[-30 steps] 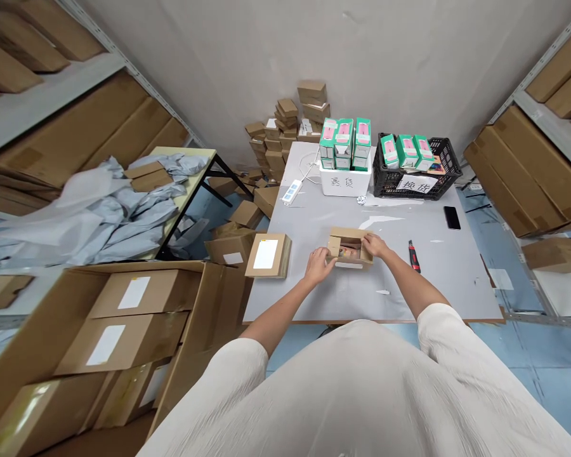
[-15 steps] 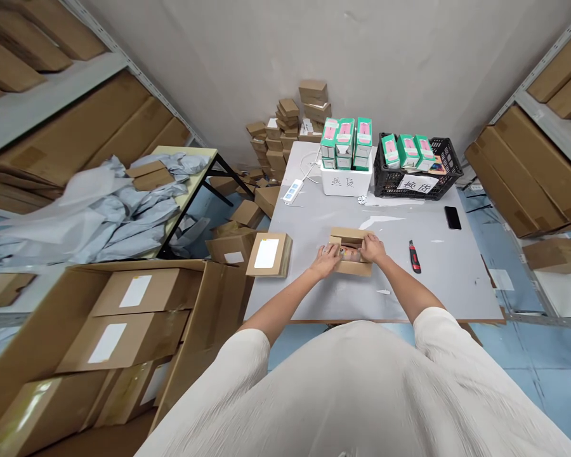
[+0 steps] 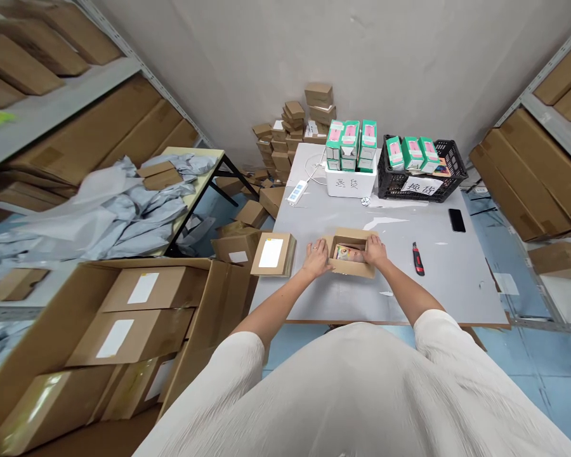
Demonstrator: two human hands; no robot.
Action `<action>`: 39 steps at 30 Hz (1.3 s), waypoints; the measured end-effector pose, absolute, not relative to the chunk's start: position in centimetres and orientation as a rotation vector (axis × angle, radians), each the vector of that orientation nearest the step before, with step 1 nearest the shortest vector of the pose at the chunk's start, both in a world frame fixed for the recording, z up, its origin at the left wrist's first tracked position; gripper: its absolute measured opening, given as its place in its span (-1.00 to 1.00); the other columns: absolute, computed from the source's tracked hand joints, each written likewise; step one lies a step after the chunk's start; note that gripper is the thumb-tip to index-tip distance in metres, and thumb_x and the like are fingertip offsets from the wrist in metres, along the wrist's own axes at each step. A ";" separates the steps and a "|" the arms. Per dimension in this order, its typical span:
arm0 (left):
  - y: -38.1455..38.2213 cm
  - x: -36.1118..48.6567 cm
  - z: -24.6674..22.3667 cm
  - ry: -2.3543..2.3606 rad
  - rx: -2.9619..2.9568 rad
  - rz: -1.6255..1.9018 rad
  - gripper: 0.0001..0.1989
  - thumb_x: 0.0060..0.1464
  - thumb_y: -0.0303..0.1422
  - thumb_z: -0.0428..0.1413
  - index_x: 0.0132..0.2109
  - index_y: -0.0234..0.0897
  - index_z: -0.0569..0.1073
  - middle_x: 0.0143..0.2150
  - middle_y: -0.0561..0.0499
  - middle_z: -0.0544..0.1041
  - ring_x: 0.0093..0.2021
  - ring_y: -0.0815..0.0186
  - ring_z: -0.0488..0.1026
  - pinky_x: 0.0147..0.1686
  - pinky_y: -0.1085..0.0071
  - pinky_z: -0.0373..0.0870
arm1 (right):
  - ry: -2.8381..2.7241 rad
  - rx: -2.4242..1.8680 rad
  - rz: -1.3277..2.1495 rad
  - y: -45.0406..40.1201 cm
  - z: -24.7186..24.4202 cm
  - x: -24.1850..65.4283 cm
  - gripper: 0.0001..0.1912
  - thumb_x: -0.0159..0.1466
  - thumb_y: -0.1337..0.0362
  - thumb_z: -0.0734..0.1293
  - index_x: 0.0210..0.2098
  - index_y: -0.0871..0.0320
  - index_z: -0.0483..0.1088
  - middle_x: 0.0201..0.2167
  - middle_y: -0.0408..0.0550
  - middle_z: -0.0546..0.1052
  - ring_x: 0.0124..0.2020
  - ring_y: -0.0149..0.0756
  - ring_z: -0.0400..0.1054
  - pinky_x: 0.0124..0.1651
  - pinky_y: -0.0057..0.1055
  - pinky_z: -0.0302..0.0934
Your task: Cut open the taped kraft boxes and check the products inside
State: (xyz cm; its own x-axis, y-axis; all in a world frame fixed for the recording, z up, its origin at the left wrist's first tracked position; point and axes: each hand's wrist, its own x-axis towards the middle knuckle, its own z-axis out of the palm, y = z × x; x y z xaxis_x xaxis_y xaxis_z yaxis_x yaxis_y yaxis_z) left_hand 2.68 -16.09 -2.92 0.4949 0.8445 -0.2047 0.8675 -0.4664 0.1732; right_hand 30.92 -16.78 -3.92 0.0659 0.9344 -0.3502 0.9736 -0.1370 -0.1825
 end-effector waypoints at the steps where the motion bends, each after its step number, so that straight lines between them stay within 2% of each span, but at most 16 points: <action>1: -15.7 2.8 -3.0 1.416 2.466 -0.149 0.03 0.16 -0.09 0.37 0.60 -0.32 0.14 0.61 -0.44 0.16 0.62 -0.24 0.06 0.57 -0.16 -0.05 | 1.990 2.218 -0.596 -16.8 -3.9 30.9 -0.23 0.41 0.19 0.28 0.55 0.26 0.09 0.62 0.27 0.08 0.62 0.11 -0.07 0.54 -0.03 0.06; 4: -14.3 3.0 -3.2 1.316 2.400 -0.188 0.13 0.08 -0.14 0.43 0.64 -0.20 0.05 0.59 -0.36 0.21 0.56 -0.20 0.21 0.47 -0.03 0.20 | 1.996 2.224 -0.625 -16.7 -3.8 30.9 -0.22 0.39 0.20 0.28 0.55 0.25 0.10 0.61 0.27 0.11 0.61 0.11 -0.05 0.54 -0.04 0.10; 6: -13.4 3.2 -3.3 1.281 2.374 -0.203 0.27 -0.01 -0.16 0.48 0.66 -0.12 -0.05 0.65 -0.32 0.10 0.55 -0.21 0.22 0.43 -0.01 0.28 | 2.016 2.225 -0.669 -16.7 -3.8 31.2 -0.22 0.37 0.20 0.30 0.53 0.25 0.14 0.61 0.27 0.12 0.60 0.11 -0.02 0.54 -0.06 0.10; 10: -11.5 3.6 -3.8 1.191 2.368 -0.283 0.51 -0.16 -0.11 0.55 0.69 -0.04 -0.25 0.74 -0.21 -0.25 0.59 -0.32 0.12 0.42 -0.03 0.32 | 2.092 2.227 -0.785 -16.5 -3.7 32.7 -0.20 0.32 0.20 0.31 0.52 0.23 0.17 0.59 0.24 0.18 0.60 0.10 0.01 0.58 -0.05 0.06; 13: -10.4 4.0 -4.1 1.143 2.344 -0.374 0.59 -0.22 -0.04 0.57 0.69 0.00 -0.31 0.74 -0.19 -0.32 0.62 -0.39 0.05 0.46 -0.14 0.24 | 2.180 2.220 -0.929 -16.6 -3.5 34.1 -0.18 0.30 0.21 0.30 0.53 0.23 0.18 0.56 0.24 0.25 0.57 0.11 0.11 0.58 0.01 0.08; 16: -9.9 4.2 -4.5 1.124 2.362 -0.413 0.59 -0.21 -0.02 0.56 0.69 0.01 -0.33 0.74 -0.21 -0.32 0.63 -0.39 0.01 0.48 -0.18 0.19 | 2.254 2.248 -1.038 -17.0 -3.1 35.6 -0.14 0.28 0.22 0.30 0.55 0.24 0.16 0.55 0.25 0.28 0.54 0.13 0.17 0.58 0.05 0.09; 20: -10.3 4.0 -4.6 1.138 2.382 -0.384 0.56 -0.12 0.04 0.51 0.69 -0.02 -0.39 0.74 -0.21 -0.33 0.63 -0.35 0.04 0.50 -0.15 0.15 | 2.381 2.330 -0.978 -17.9 -3.2 37.5 -0.14 0.25 0.24 0.29 0.54 0.18 0.20 0.53 0.19 0.31 0.56 0.13 0.13 0.59 0.12 0.06; 26: -12.0 3.8 -4.2 1.204 2.301 -0.279 0.53 -0.10 0.08 0.49 0.69 -0.03 -0.37 0.74 -0.21 -0.31 0.63 -0.36 0.04 0.49 -0.12 0.18 | 2.298 2.496 -0.775 -19.4 -4.2 40.4 -0.19 0.24 0.30 0.27 0.49 0.15 0.26 0.46 0.21 0.35 0.46 0.06 0.25 0.52 0.03 0.19; 29: -12.4 3.8 -4.3 1.222 2.253 -0.248 0.53 -0.10 0.10 0.48 0.68 0.00 -0.38 0.74 -0.17 -0.32 0.63 -0.37 0.02 0.49 -0.12 0.18 | 2.184 2.568 -0.583 -19.9 -4.4 40.8 -0.30 0.26 0.30 0.29 0.40 0.16 0.38 0.43 0.24 0.35 0.39 0.13 0.29 0.44 0.05 0.25; 32: -12.3 3.5 -4.6 1.223 2.215 -0.237 0.54 -0.13 0.13 0.48 0.68 -0.01 -0.37 0.74 -0.18 -0.33 0.64 -0.37 -0.01 0.50 -0.11 0.16 | 2.094 2.538 -0.441 -20.1 -4.1 40.1 -0.49 0.29 0.30 0.31 0.22 0.15 0.54 0.32 0.26 0.44 0.28 0.19 0.35 0.34 0.06 0.29; 35: -11.9 3.1 -4.7 1.193 2.192 -0.225 0.52 -0.12 0.10 0.47 0.69 -0.05 -0.35 0.74 -0.19 -0.32 0.65 -0.33 -0.02 0.53 -0.07 0.12 | 2.038 2.419 -0.516 -19.8 -3.5 39.0 -0.52 0.32 0.35 0.28 0.18 0.12 0.58 0.15 0.19 0.57 0.19 0.13 0.40 0.28 -0.04 0.29; 39: -11.3 2.6 -4.9 1.086 2.213 -0.192 0.50 -0.09 -0.02 0.46 0.69 -0.14 -0.37 0.73 -0.25 -0.28 0.68 -0.16 -0.04 0.56 0.03 0.05 | 1.985 2.331 -0.659 -19.5 -2.3 38.0 -0.50 0.38 0.36 0.20 0.22 0.08 0.57 0.11 0.13 0.62 0.14 0.07 0.44 0.22 -0.14 0.29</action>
